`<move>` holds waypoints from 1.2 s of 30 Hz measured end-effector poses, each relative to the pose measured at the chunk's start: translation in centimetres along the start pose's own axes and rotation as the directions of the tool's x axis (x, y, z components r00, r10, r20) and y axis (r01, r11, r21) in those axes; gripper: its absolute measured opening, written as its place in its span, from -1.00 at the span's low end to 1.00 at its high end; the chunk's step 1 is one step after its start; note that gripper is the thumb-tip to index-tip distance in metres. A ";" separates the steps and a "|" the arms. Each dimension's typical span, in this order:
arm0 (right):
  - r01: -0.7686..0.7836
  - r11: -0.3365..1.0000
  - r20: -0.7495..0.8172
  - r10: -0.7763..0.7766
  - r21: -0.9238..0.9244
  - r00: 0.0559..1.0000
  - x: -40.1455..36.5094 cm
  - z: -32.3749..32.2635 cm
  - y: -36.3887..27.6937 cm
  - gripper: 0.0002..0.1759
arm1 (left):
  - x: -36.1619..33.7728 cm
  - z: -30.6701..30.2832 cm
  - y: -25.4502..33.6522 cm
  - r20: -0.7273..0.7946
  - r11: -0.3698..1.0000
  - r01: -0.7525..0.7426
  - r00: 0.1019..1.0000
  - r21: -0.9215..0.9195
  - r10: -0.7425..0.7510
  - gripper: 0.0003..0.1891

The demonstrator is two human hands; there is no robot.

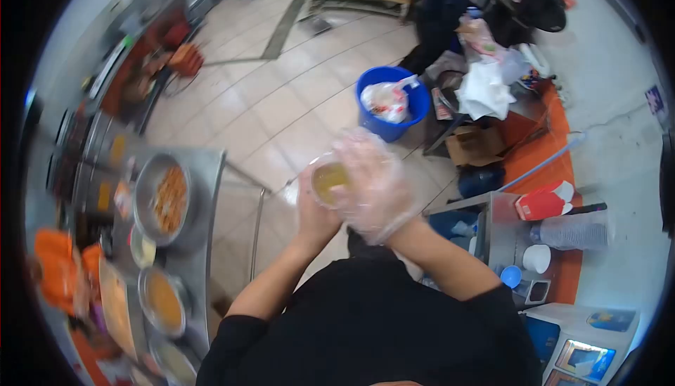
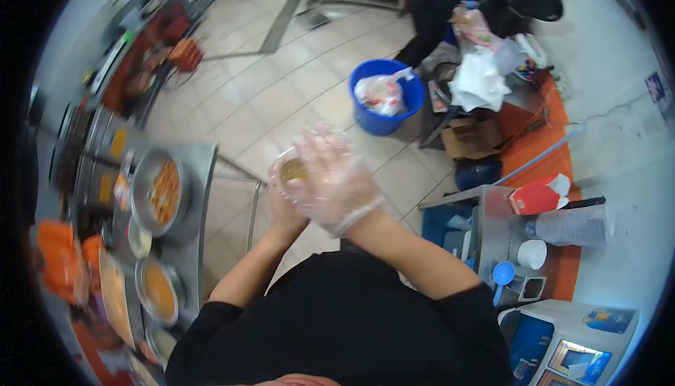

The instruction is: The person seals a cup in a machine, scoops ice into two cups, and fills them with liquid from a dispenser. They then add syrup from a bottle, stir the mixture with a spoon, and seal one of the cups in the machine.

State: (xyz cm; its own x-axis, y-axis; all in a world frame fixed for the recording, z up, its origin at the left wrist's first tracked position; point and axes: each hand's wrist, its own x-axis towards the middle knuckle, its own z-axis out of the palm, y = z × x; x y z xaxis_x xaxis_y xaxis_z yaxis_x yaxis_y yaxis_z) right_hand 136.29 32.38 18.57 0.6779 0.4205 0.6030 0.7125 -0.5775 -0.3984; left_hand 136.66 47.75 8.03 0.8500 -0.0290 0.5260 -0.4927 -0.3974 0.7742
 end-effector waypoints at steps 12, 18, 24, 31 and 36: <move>0.002 0.903 0.587 -0.282 0.430 0.759 24.2 12.5 18.8 -0.70 | 22.0 2.4 -18.1 -0.331 0.947 0.289 0.915 0.141 -0.229 -0.29; 0.048 0.991 0.223 -0.075 0.125 0.972 38.7 23.3 28.1 -0.44 | 36.9 -1.4 -26.3 -0.203 0.843 0.141 0.978 0.519 -0.038 -0.33; 0.507 0.805 0.558 -0.584 0.308 0.589 50.6 30.9 35.9 -0.64 | 54.0 -0.3 -39.2 -0.364 0.932 0.310 0.903 0.188 -0.227 -0.31; -0.104 0.841 0.273 -0.054 0.531 0.960 67.6 26.5 53.6 -0.72 | 73.9 1.3 -49.0 -0.143 0.926 0.312 0.928 -0.214 -0.345 -0.27; -0.021 0.998 0.081 0.027 -0.063 0.996 80.9 34.7 65.0 -0.39 | 87.0 2.1 -57.9 -0.068 0.995 0.097 0.993 0.004 -0.097 -0.37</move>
State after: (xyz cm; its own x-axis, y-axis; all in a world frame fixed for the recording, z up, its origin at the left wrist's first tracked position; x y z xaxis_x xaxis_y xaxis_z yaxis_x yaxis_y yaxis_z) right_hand 243.69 53.17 17.44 0.7091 0.4605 0.5339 0.6851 -0.6292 -0.3672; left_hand 239.57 66.32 8.20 0.8791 0.0722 0.4712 -0.4067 -0.4018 0.8204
